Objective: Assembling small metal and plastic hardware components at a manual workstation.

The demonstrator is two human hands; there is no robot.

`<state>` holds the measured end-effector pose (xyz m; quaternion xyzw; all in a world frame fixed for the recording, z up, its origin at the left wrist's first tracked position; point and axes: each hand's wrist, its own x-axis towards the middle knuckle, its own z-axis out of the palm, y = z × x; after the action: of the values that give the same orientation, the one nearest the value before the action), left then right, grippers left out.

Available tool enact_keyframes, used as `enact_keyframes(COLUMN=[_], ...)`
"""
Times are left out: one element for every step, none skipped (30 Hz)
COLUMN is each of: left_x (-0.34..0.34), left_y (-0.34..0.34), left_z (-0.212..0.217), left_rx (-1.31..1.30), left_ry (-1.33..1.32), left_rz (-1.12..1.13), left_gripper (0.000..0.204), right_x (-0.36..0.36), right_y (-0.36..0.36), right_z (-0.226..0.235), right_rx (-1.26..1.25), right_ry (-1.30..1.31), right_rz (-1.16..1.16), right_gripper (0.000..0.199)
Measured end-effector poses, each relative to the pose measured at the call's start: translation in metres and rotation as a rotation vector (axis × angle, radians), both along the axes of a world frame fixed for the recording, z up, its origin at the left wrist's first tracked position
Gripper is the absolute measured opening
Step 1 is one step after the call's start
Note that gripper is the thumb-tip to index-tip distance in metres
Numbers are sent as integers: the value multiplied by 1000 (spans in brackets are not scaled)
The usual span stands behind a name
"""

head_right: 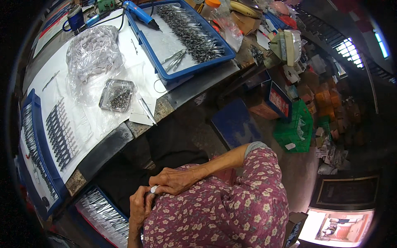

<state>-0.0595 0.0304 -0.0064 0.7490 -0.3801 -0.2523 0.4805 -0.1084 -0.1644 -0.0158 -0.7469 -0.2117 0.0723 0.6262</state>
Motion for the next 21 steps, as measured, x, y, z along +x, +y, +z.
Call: enact_keyframes(left_x=[0,1,1,1,1,1,1,0,0,-1,-1,-2,-3,-3,-4,-4,-5,-5,-6,-7,-7], left_y=[-1,-2,-2,-2,-1,-1,0,1,2,2,2,1,1,0,0,0,-1,-2,-1,1,2], left_z=[0,-1,-1,0,1,2,2,2,2,2,3,3,3,3,3,3,2,1,0,-1,-2], left_rx=[0,18,37,38,48,59,60,71,81,82,69,55,56,63,70,72,48,25,25,17,7], left_ry=[0,-7,-14,-13,16,46,46,104,162,164,197,230,231,225,218,221,202,182,184,178,172], left_rz=[1,13,25,26,28,31,32,31,30,33,46,59,60,56,52,53,52,51,53,29,5], left_gripper=[14,14,14,14,13,13,13,13,13,13,13,13,13,13,13,13,13,13,13,13,13], right_x=[-1,-1,-1,-2,-3,-4,-5,-5,-5,-3,-2,-1,0,0,0,-1,-1,-1,0,1,2], right_y=[0,-1,-2,-2,-1,-1,-1,-1,-1,-1,-2,-3,-4,-4,-4,-3,-3,-4,-6,-7,-8], right_z=[0,0,-1,-1,-2,-5,-6,-6,-6,-4,0,5,9,7,4,3,3,5,8,11,14], right_rx=[-40,-40,-57,-74,-73,-116,-159,-158,-174,-191,-190,-213,-235,-234,-222,-209,-207,-204,-203,-203,-184], right_ry=[3,2,29,57,58,0,-58,-58,-51,-44,-43,-59,-76,-74,-88,-100,-97,-86,-76,-74,-77], right_rz=[1,3,3,3,4,5,6,7,32,59,62,90,116,117,111,106,107,117,127,130,146], right_gripper=[17,17,17,17,17,17,16,16,16,16,16,17,18,18,19,20,20,21,22,22,23])
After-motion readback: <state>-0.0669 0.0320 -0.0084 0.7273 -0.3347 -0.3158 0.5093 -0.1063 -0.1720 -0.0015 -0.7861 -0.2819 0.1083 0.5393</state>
